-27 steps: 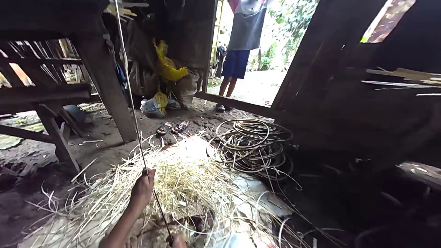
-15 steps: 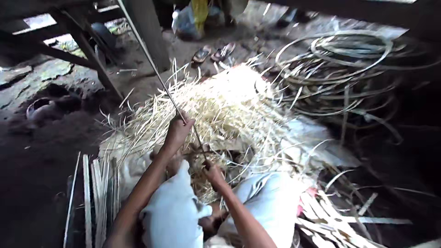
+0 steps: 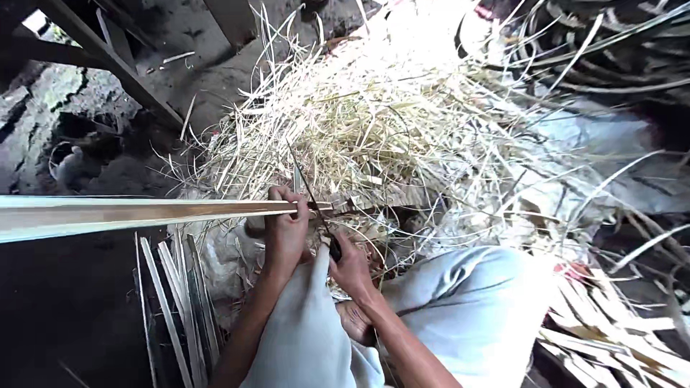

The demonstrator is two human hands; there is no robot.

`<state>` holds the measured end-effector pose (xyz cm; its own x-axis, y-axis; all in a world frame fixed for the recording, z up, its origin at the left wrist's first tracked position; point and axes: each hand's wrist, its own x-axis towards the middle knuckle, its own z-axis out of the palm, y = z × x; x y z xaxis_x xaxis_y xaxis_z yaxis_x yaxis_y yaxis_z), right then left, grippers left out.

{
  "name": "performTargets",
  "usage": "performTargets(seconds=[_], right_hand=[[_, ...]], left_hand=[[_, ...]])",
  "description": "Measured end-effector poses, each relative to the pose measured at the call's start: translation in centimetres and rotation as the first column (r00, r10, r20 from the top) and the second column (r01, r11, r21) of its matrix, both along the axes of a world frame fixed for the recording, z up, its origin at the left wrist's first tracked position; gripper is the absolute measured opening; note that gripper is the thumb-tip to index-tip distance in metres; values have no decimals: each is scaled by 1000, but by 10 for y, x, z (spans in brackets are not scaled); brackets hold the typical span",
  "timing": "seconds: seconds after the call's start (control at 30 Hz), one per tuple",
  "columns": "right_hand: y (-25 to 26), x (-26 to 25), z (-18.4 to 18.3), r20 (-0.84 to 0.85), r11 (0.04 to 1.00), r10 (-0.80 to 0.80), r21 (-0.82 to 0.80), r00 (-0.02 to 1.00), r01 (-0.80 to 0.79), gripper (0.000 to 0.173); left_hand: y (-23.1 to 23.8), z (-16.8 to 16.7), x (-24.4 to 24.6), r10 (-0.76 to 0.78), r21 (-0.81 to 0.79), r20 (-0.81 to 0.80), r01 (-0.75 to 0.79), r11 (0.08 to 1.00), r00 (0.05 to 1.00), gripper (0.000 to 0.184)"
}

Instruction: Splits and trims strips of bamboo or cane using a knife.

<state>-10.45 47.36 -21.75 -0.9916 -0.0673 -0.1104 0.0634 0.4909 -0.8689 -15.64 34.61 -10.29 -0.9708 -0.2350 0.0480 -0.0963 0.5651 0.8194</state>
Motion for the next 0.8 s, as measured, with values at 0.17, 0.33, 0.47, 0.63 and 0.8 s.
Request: performTargets(seconds=[0.17, 0.33, 0.47, 0.63, 0.8], right_hand=[[4, -10, -6, 234, 997, 23, 62, 972, -39, 42], [3, -10, -2, 18, 1000, -21, 16, 1000, 20, 34], [17, -29, -28, 338, 999, 33, 10, 941, -39, 37], [7, -12, -4, 77, 997, -8, -79, 997, 14, 36], [19, -27, -30, 369, 998, 42, -64, 928, -19, 35]], left_hand=[[-4, 3, -3, 66, 27, 48, -67, 997, 997, 15], [15, 7, -3, -32, -54, -1, 32, 998, 999, 13], [20, 10, -4, -24, -77, 18, 26, 997, 1000, 10], [26, 9, -3, 8, -145, 27, -4, 989, 1000, 11], [26, 12, -6, 20, -126, 22, -17, 992, 1000, 12]])
